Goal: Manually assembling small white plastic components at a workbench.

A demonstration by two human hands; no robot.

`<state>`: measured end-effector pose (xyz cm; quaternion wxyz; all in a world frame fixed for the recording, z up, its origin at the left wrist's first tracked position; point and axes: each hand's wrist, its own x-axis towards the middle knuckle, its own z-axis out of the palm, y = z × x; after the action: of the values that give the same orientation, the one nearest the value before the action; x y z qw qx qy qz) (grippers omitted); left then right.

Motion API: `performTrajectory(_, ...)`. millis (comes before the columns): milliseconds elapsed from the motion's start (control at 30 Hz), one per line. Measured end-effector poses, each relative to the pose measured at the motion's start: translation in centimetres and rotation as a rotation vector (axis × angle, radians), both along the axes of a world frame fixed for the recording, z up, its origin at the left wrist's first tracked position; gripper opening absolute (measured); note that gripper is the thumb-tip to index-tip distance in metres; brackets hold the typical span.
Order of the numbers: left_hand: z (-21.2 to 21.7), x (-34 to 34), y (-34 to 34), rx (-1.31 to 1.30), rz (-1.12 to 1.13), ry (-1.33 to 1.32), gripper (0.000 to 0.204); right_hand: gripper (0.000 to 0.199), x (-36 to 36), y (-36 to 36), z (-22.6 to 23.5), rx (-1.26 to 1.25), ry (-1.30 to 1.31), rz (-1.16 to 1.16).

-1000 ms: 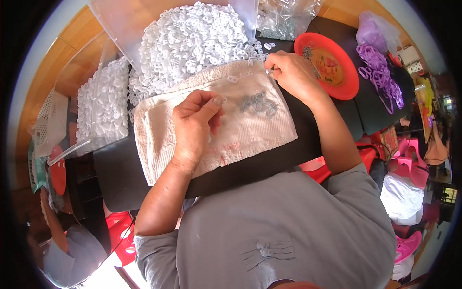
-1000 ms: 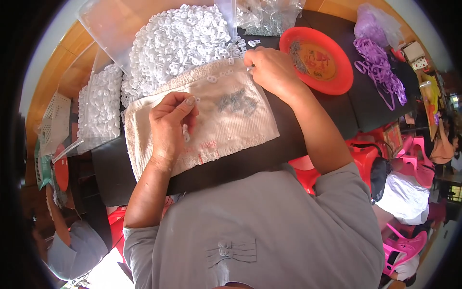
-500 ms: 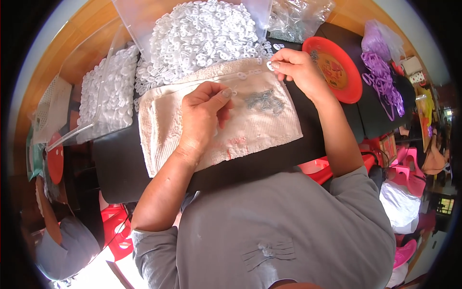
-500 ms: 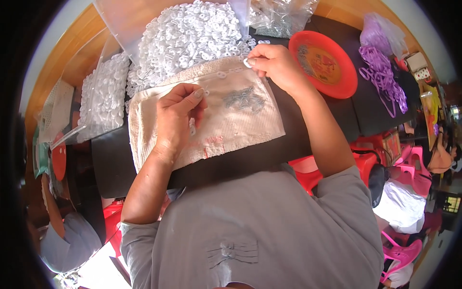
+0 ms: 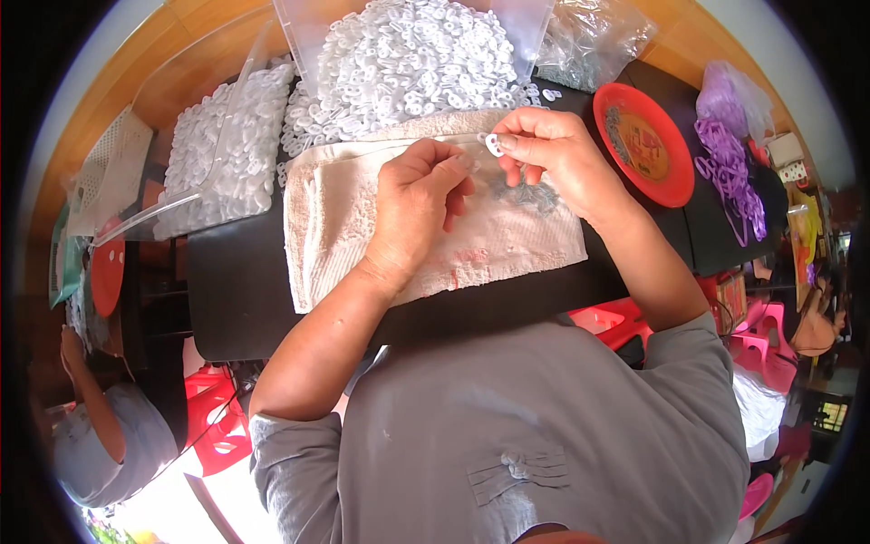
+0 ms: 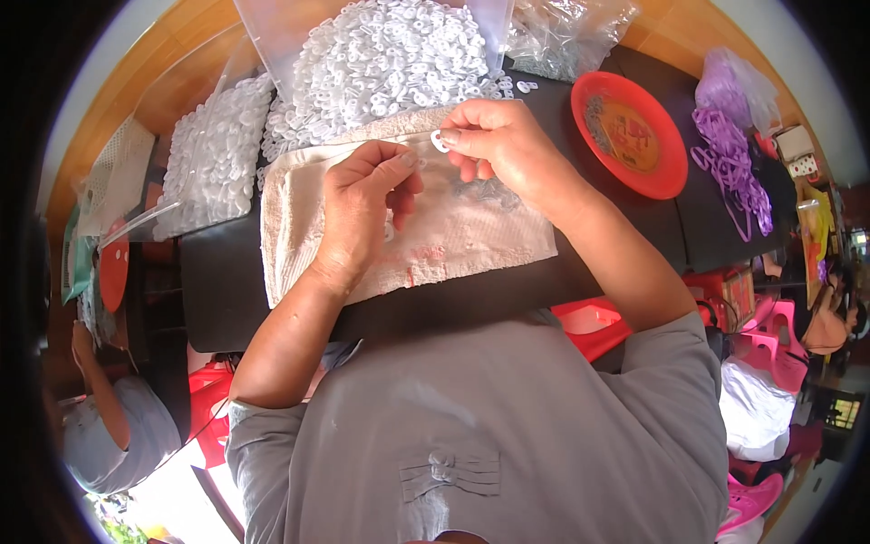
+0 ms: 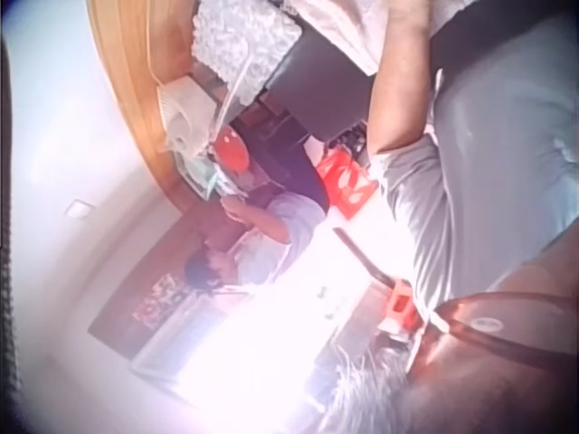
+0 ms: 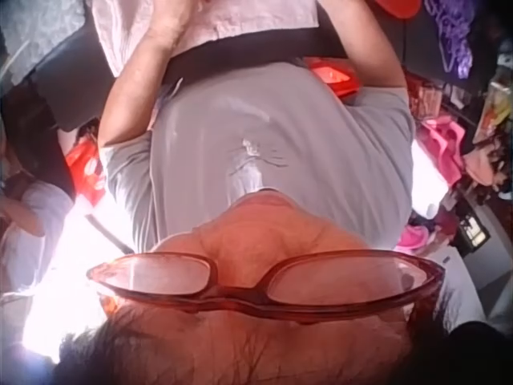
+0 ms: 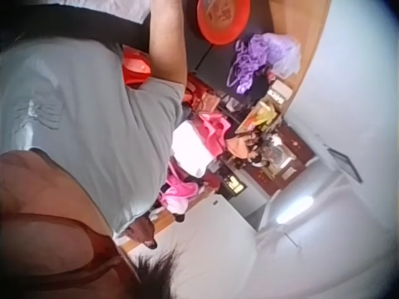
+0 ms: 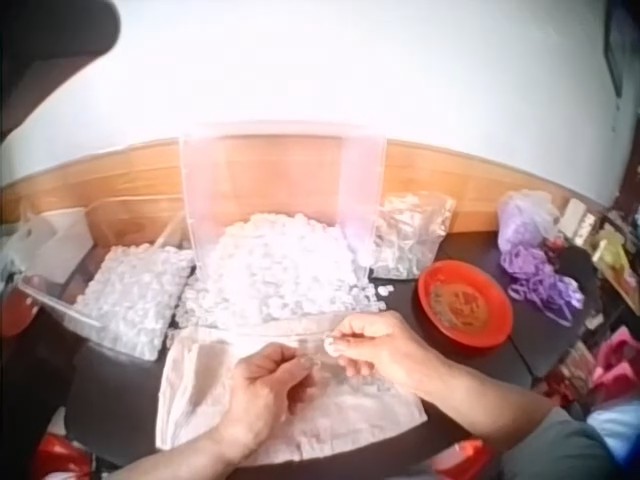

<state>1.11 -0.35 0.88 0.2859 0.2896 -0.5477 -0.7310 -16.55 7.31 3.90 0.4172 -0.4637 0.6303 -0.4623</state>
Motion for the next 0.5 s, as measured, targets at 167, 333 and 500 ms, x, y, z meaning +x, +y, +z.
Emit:
performTrajectory(167,-0.09,0.05,-0.06,0.003,0.017,0.010,0.015,0.018,0.93,-0.11,-0.01,-0.041,0.032,-0.003)
performTrajectory(333,-0.19,0.10,-0.11,-0.010,0.015,0.018,0.016,0.017,1.11,-0.20,-0.09,-0.051,0.043,-0.005)
performTrajectory(500,-0.15,0.11,-0.01,-0.042,0.014,-0.009,0.015,0.016,1.06,-0.01,-0.33,-0.089,0.076,0.018)
